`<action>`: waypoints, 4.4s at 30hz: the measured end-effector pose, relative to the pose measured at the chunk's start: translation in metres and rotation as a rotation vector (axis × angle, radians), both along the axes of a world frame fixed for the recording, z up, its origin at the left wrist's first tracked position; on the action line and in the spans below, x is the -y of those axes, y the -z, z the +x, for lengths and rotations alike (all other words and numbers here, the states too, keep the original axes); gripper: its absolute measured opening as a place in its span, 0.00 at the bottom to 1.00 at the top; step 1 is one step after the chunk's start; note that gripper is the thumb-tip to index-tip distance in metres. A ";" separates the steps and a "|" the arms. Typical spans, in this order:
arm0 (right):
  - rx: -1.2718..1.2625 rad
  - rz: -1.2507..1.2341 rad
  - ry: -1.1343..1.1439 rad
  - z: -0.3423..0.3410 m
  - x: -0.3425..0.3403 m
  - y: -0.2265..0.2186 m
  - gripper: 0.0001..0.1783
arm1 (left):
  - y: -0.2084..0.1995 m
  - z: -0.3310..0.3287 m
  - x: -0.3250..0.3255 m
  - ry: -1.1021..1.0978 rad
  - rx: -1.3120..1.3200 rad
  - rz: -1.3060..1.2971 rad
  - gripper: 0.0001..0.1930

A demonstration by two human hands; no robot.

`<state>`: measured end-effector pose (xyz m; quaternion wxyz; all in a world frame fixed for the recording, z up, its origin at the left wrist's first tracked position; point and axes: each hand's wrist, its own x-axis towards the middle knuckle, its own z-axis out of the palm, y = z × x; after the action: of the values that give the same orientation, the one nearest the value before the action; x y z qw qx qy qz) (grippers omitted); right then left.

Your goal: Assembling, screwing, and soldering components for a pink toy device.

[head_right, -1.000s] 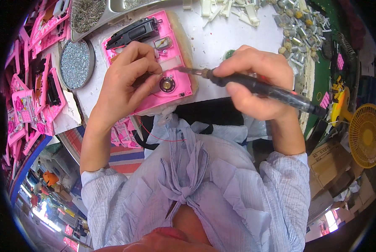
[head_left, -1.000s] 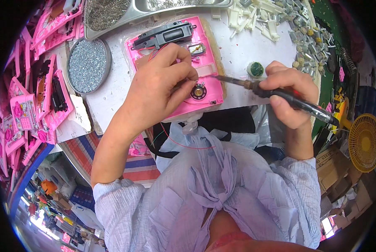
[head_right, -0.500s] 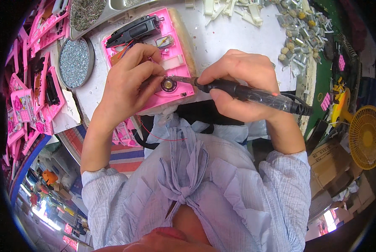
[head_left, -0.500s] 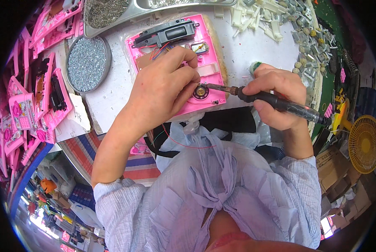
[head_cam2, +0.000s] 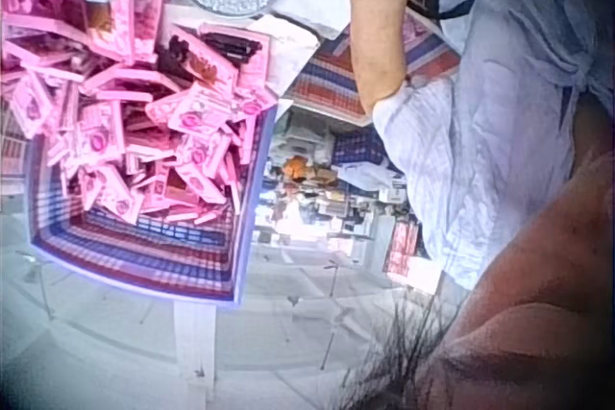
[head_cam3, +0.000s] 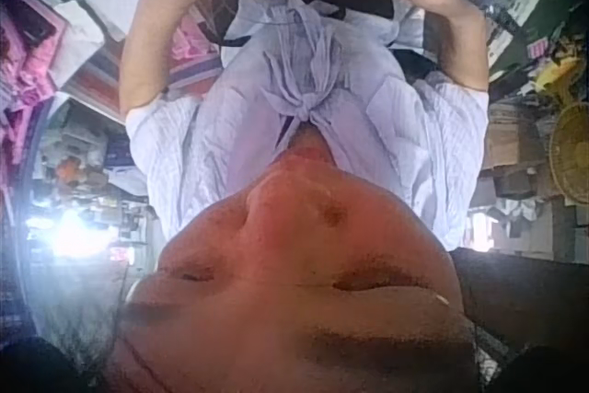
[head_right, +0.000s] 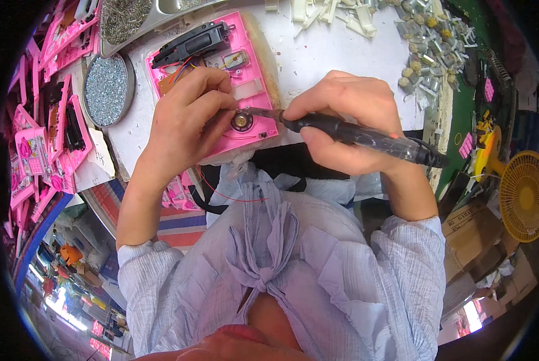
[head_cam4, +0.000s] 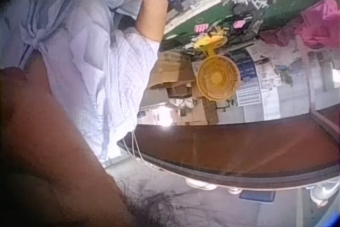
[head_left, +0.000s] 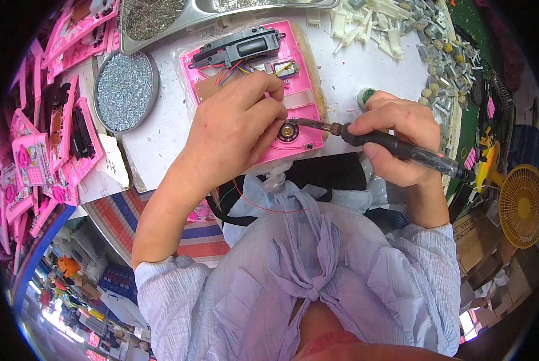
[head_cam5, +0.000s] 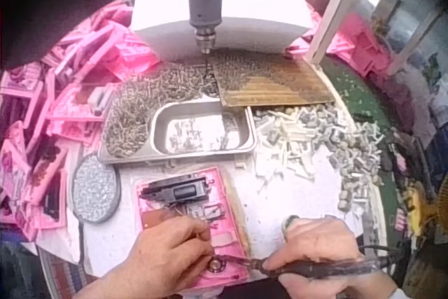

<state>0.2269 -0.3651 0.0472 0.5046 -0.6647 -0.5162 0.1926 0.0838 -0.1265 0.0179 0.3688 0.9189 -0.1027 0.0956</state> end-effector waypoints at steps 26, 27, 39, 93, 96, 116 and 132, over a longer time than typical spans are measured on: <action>-0.062 0.018 0.039 0.006 0.015 -0.003 0.16 | -0.002 -0.001 0.001 0.035 0.049 0.059 0.14; -0.059 0.010 0.034 0.006 0.015 -0.004 0.16 | -0.002 -0.001 0.001 0.036 0.055 0.068 0.15; 0.010 -0.004 -0.047 0.004 0.006 -0.005 0.15 | -0.006 0.000 0.002 0.056 0.060 0.157 0.16; -0.287 0.376 1.093 0.048 0.159 -0.038 0.12 | -0.014 -0.018 0.034 -0.046 0.057 0.357 0.15; -0.066 0.511 1.278 0.080 0.219 -0.039 0.09 | -0.010 -0.025 0.041 -0.142 0.045 0.349 0.16; -0.302 -0.078 0.892 0.017 0.081 0.009 0.10 | -0.009 -0.028 -0.005 -0.064 0.081 0.299 0.22; 0.614 -0.469 0.273 -0.005 -0.088 0.006 0.11 | 0.000 0.010 -0.013 -0.207 0.281 0.181 0.14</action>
<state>0.2222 -0.2770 0.0415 0.1826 -0.8508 -0.4919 0.0292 0.0939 -0.1135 0.0178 0.2548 0.9316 -0.0664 0.2506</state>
